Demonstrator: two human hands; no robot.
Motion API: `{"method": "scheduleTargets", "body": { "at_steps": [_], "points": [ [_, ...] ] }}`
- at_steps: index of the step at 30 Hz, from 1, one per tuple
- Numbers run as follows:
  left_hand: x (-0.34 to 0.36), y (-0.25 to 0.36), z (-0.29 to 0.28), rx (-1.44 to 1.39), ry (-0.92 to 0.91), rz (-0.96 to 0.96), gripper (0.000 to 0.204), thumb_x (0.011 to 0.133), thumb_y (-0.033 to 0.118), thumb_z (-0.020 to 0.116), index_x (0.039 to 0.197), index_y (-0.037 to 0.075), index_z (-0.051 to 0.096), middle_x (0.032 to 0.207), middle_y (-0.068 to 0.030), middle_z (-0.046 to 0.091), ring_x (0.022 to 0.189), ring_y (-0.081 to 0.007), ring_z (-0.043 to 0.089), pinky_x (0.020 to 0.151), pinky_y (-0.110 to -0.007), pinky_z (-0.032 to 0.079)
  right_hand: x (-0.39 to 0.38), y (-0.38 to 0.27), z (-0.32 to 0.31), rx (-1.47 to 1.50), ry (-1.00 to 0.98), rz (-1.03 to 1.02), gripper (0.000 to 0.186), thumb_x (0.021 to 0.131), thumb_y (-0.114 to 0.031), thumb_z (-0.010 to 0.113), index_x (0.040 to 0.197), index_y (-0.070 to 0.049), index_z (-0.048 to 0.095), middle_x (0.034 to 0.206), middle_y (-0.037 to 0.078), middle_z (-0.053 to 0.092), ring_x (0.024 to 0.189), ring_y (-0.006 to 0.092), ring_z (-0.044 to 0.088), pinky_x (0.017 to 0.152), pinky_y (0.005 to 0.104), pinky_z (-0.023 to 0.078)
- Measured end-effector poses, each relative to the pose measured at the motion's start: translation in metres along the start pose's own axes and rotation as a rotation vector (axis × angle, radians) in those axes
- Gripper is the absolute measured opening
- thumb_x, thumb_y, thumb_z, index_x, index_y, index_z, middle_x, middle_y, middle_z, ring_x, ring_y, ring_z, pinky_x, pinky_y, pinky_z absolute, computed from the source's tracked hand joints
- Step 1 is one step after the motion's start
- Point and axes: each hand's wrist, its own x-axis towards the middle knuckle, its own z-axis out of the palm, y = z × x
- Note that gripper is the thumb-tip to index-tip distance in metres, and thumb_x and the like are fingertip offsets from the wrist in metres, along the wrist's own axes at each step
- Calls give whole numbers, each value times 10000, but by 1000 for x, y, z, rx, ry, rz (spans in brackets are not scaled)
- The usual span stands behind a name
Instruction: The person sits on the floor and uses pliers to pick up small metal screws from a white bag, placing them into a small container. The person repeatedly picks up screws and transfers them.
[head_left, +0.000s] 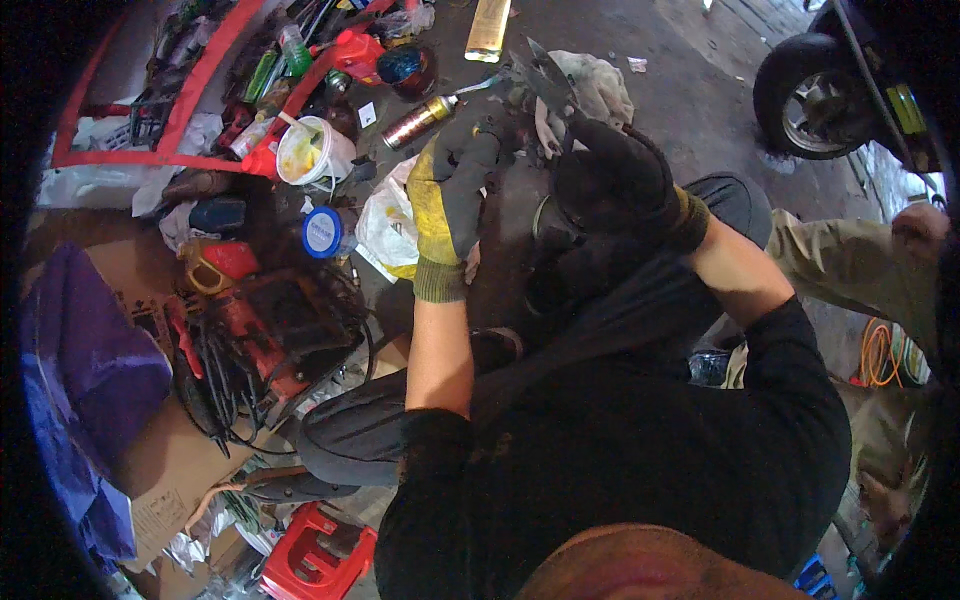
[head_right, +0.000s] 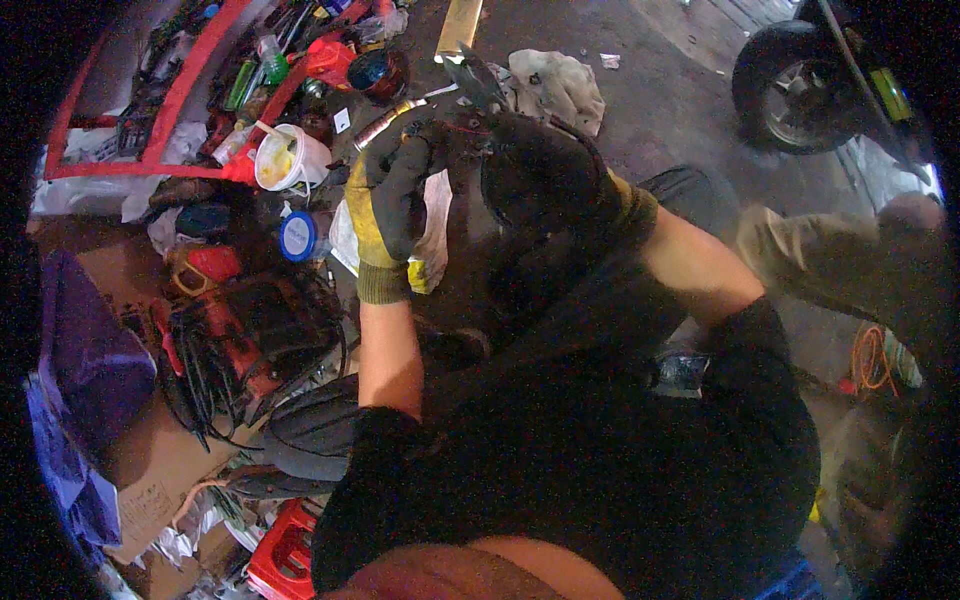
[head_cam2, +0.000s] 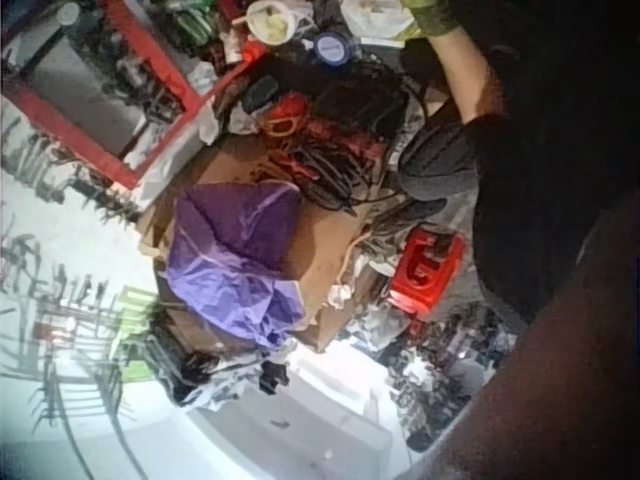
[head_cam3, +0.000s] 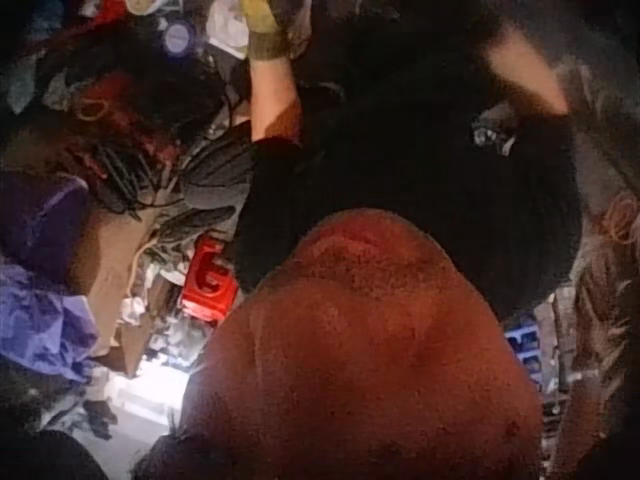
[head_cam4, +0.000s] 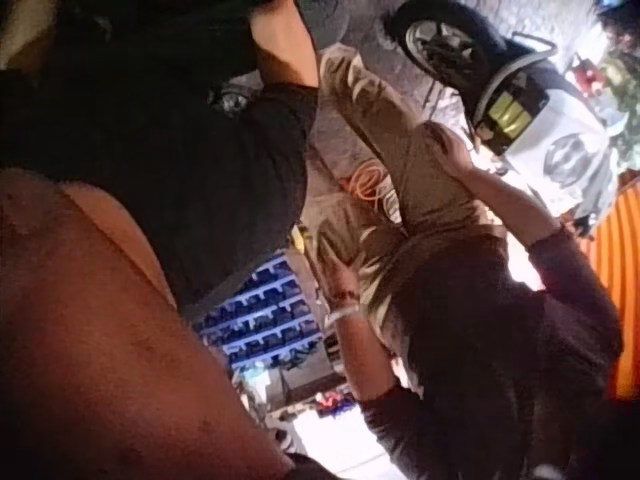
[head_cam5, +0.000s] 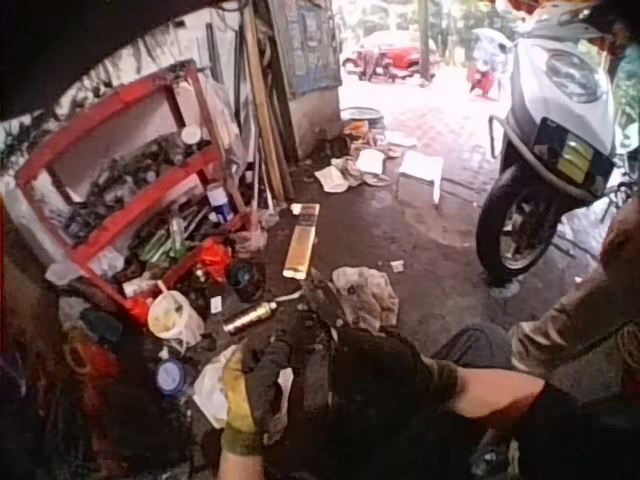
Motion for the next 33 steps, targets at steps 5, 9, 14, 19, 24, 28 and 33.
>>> {"method": "scheduleTargets", "body": {
  "at_steps": [5, 9, 14, 19, 24, 28, 33],
  "points": [
    [6, 2, -1, -126, -44, 20, 351, 958, 79, 628, 1297, -11, 617, 1213, -101, 682, 1093, -196, 648, 964, -338, 528, -2, 17, -21, -134, 57, 132, 720, 992, -595, 413, 1140, 66, 660, 1010, 200, 715, 874, 325, 666, 811, 434, 522],
    [2, 6, 0, -169, -1, -54, 343, 962, 84, 623, 1293, -6, 621, 1225, -106, 666, 1092, -196, 642, 966, -337, 523, -9, 24, -26, -516, -86, -117, 575, 974, -437, 492, 1243, 66, 560, 1021, 196, 714, 861, 295, 684, 777, 408, 538],
    [9, 7, -9, -264, -1, 53, 384, 943, 77, 631, 1312, -25, 597, 1204, -114, 657, 1083, -205, 637, 974, -344, 514, -1, 29, -19, -1306, -256, -772, 543, 951, -239, 591, 1372, 67, 435, 1035, 192, 714, 845, 258, 707, 734, 376, 558],
    [20, -15, -3, -109, -136, -92, 433, 894, 18, 598, 1322, -46, 579, 1247, -113, 645, 1099, -208, 631, 975, -320, 504, 19, 44, -28, -1583, -340, -1158, 695, 927, -69, 675, 1493, 68, 296, 1061, 193, 708, 823, 235, 725, 696, 351, 574],
    [67, -82, -12, 97, -160, -37, 433, 893, 1, 545, 1321, -30, 598, 1205, -83, 684, 1051, -171, 650, 903, -283, 515, 2, 54, -54, -932, -325, -502, 633, 968, -108, 622, 1521, -36, 322, 1179, 170, 656, 950, 258, 670, 854, 382, 540],
    [74, -125, -53, -28, -161, -154, 326, 953, 98, 597, 1264, 5, 638, 1135, -37, 674, 965, -126, 634, 868, -284, 531, -5, 56, -60, -1257, -182, -679, 567, 1004, -140, 582, 1524, -107, 356, 1272, 167, 608, 1094, 273, 624, 949, 398, 516],
    [90, -81, -115, 236, -124, -187, 254, 962, 127, 612, 1183, 13, 659, 1015, -43, 688, 883, -146, 654, 846, -287, 544, 8, 48, -63, -456, -9, -400, 794, 969, -131, 660, 1587, -83, 164, 1383, 166, 527, 1204, 298, 589, 987, 425, 506]
  ]
}}
